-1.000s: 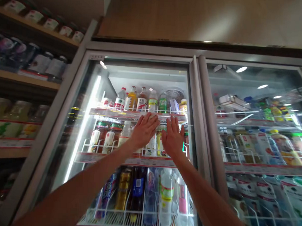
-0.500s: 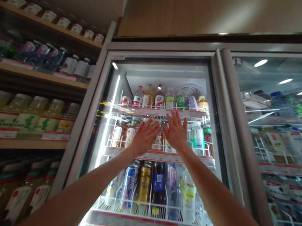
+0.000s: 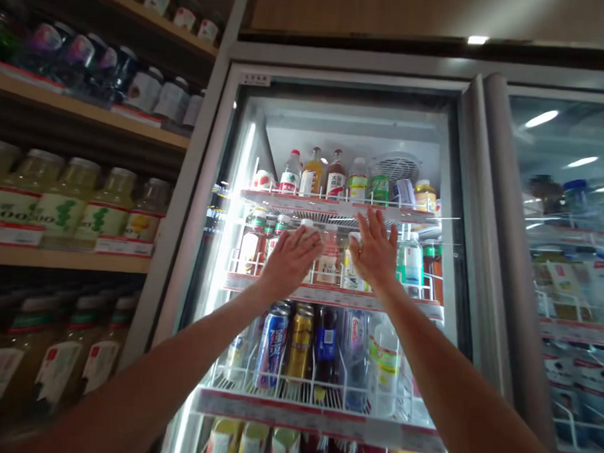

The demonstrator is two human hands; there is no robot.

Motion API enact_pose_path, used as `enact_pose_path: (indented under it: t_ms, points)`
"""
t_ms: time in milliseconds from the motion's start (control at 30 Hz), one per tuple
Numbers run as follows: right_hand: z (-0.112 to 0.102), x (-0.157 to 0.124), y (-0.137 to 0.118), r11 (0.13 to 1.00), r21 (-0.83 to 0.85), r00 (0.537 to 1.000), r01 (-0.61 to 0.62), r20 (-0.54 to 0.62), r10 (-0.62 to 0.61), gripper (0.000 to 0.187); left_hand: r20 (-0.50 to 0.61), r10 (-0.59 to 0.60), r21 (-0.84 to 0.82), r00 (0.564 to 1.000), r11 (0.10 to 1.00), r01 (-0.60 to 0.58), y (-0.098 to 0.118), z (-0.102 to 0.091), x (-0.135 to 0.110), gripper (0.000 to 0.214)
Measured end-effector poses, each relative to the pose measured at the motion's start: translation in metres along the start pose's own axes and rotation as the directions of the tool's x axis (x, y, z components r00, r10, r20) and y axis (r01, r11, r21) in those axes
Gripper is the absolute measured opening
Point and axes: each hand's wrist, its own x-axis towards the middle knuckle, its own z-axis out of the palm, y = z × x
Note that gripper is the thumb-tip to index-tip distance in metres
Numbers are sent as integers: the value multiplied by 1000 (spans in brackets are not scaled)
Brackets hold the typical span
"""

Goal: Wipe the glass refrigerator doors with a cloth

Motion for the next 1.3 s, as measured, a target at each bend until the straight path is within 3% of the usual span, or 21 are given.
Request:
enact_pose_path:
  t_ms: [67,133,200,233,300,367,433,467,533,600,667,700,800,867,933,1000,1067,1133,1200,1267,1300]
  points:
    - [0,0,0,1000,0,1000,-2,3,2,48,-21,-151,20,988,988,151,-26,-10,-9,41]
    - [0,0,-1,1000,3,1000,-6,11,6,49,-91,-408,46,909,910,413,-56,-22,-17,41]
    - [0,0,-2,1000,12,1000,-17,16,17,50,-145,-573,56,806,809,585,-65,-28,-21,42]
    - [0,0,-2,1000,17,1000,-21,15,21,50,-142,-583,59,800,802,595,-59,-27,-22,42]
    - [0,0,-2,999,24,1000,-23,12,23,50,-86,-456,60,886,885,461,-29,-18,-22,42]
    - [0,0,-2,1000,22,1000,-17,16,16,50,-19,-183,32,983,982,184,3,-7,-23,41]
    - [0,0,-2,1000,19,1000,-8,24,8,51,1,20,4,1000,1000,-20,14,-1,-26,40]
    - [0,0,-2,1000,19,1000,-9,24,8,51,-12,33,3,999,999,-33,9,-2,-28,40]
    - [0,-1,-2,1000,14,1000,-19,22,19,51,-88,-138,19,987,990,140,-15,-7,-30,39]
    - [0,-1,-4,999,0,999,-37,27,37,51,-204,-407,14,890,908,418,-41,-13,-29,39]
    - [0,-1,-5,999,-12,998,-48,43,48,51,-274,-540,-5,796,828,560,-46,-14,-26,40]
    - [0,-1,-5,999,-14,997,-51,51,51,51,-274,-527,-3,804,837,547,-39,-12,-26,41]
    - [-1,-2,-3,999,-1,997,-51,51,51,51,-144,-190,12,971,981,194,-3,-3,-34,39]
    - [-1,-2,-2,999,5,998,-46,47,45,51,-70,5,-8,998,1000,-5,8,-2,-46,39]
    - [-1,-3,-2,999,-6,997,-48,54,49,51,-52,-36,-21,998,999,35,-6,-8,-59,39]
    - [-1,-3,-3,998,-24,996,-61,61,63,50,-101,-268,-20,958,964,267,-34,-18,-68,40]
    - [-1,-2,-4,997,-30,996,-71,59,72,50,-183,-500,-31,847,864,503,-54,-25,-73,42]
    - [-2,0,-5,997,-23,996,-72,55,73,50,-221,-579,-35,784,809,587,-51,-25,-76,44]
    - [-3,1,-5,997,-15,996,-72,59,73,50,-167,-456,-19,874,888,460,-28,-18,-82,43]
    - [-4,-1,-4,997,-11,995,-71,65,71,50,-83,-190,-13,978,982,190,-4,-11,-92,42]
    - [-5,-5,-4,998,-10,995,-67,68,67,50,-51,-70,-16,996,997,69,3,-9,-98,42]
